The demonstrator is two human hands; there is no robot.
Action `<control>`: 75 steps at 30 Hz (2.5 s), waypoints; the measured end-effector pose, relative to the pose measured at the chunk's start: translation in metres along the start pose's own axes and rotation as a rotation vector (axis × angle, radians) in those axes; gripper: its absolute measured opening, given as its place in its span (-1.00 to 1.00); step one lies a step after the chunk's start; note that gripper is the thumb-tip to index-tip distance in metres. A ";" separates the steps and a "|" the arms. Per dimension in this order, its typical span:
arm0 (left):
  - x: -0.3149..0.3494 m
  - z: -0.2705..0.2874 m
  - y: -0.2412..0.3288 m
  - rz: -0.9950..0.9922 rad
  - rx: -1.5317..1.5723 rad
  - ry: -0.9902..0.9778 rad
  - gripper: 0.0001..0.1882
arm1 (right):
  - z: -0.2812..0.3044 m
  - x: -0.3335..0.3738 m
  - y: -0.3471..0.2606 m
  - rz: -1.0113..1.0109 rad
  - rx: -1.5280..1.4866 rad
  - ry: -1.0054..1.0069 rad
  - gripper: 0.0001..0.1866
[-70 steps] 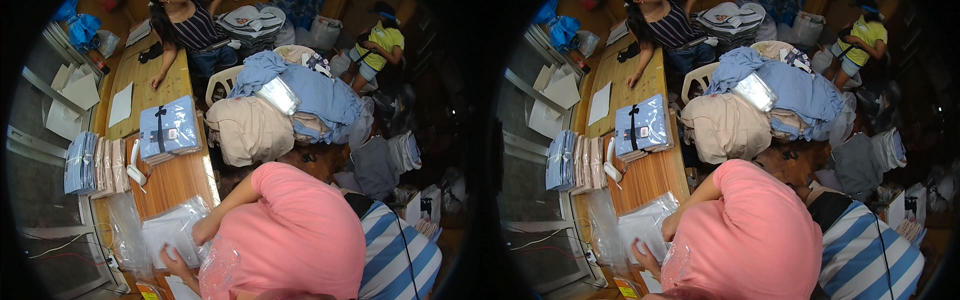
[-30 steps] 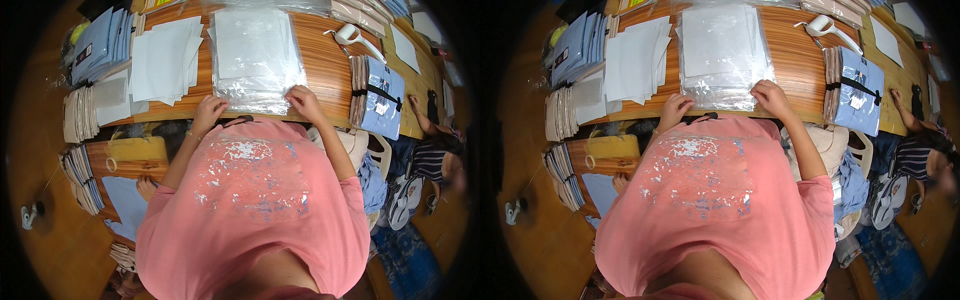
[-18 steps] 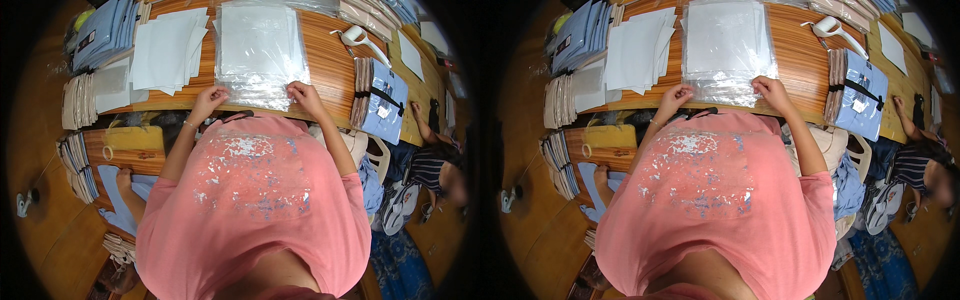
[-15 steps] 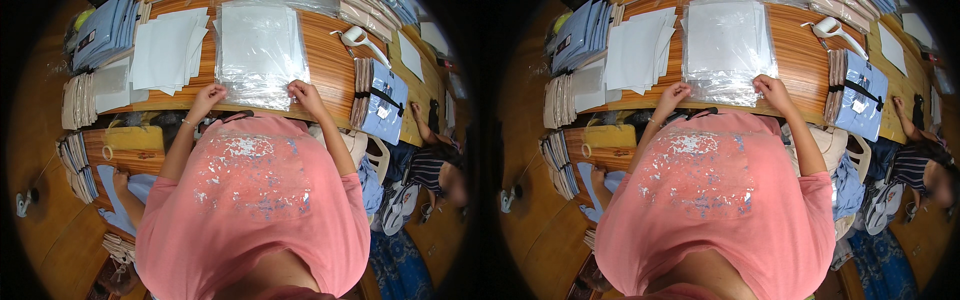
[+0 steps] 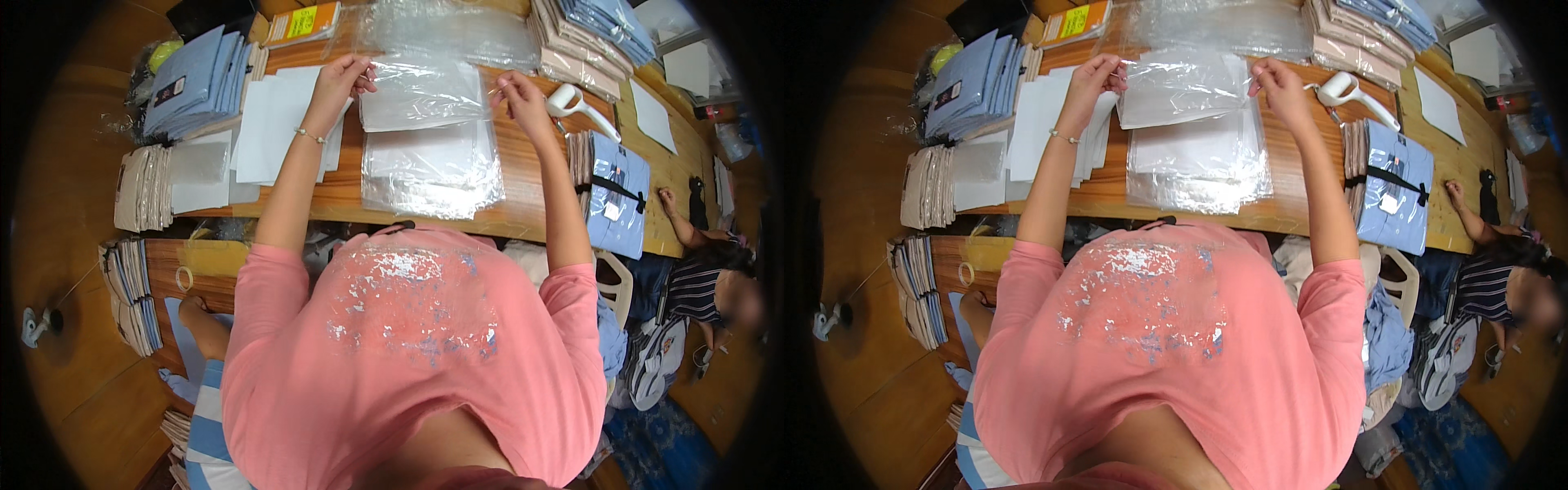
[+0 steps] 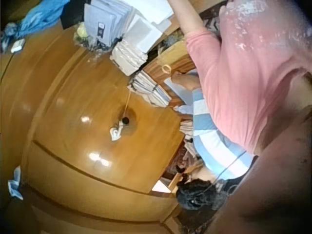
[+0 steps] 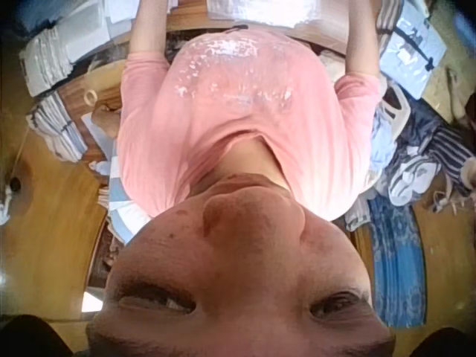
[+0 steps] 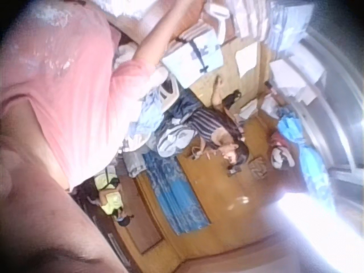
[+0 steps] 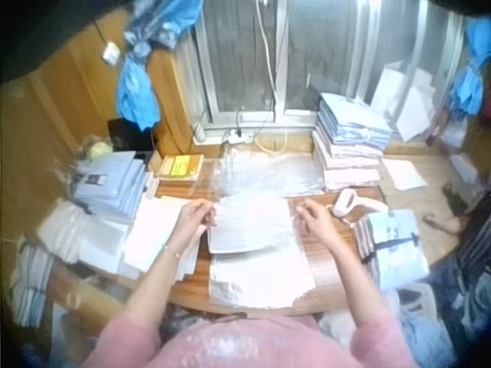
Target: The person places individual sheets of white paper into clear plastic bags and seals them by hand on a cluttered wooden desk.
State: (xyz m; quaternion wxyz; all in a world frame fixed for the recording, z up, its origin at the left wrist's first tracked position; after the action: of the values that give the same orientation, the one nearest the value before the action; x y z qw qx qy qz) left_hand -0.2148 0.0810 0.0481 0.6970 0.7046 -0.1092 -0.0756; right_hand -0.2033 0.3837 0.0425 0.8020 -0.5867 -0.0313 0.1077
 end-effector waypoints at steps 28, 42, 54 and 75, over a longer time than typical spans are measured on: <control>0.011 -0.046 0.117 -0.468 0.392 -0.002 -0.79 | 0.061 0.021 -0.125 0.249 -0.320 0.325 -0.86; 0.026 -0.042 0.137 -0.521 0.074 -0.082 -0.64 | 0.076 0.033 -0.122 0.281 -0.299 0.364 -0.86; 0.019 -0.033 0.126 -0.499 0.105 -0.115 -0.86 | 0.076 0.028 -0.117 0.233 -0.267 0.361 -0.86; -0.154 0.010 0.216 -0.551 -0.256 0.137 -0.82 | 0.128 -0.119 -0.159 0.195 -0.171 0.293 -0.78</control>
State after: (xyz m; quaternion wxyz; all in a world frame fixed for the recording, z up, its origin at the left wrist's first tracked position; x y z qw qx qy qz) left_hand -0.3765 0.1103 0.2566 0.7391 0.6176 0.1438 -0.2271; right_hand -0.3201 0.4327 0.2423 0.7308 -0.6626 0.1336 0.0956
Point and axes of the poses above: each hand's wrist, its own x-axis away from the middle knuckle, its own z-axis out of the back of the hand, y = z × x, the point moved 10 cm from there along -x, towards the middle knuckle, and after that the axes turned 6 degrees about -y, right-handed, at the moved point
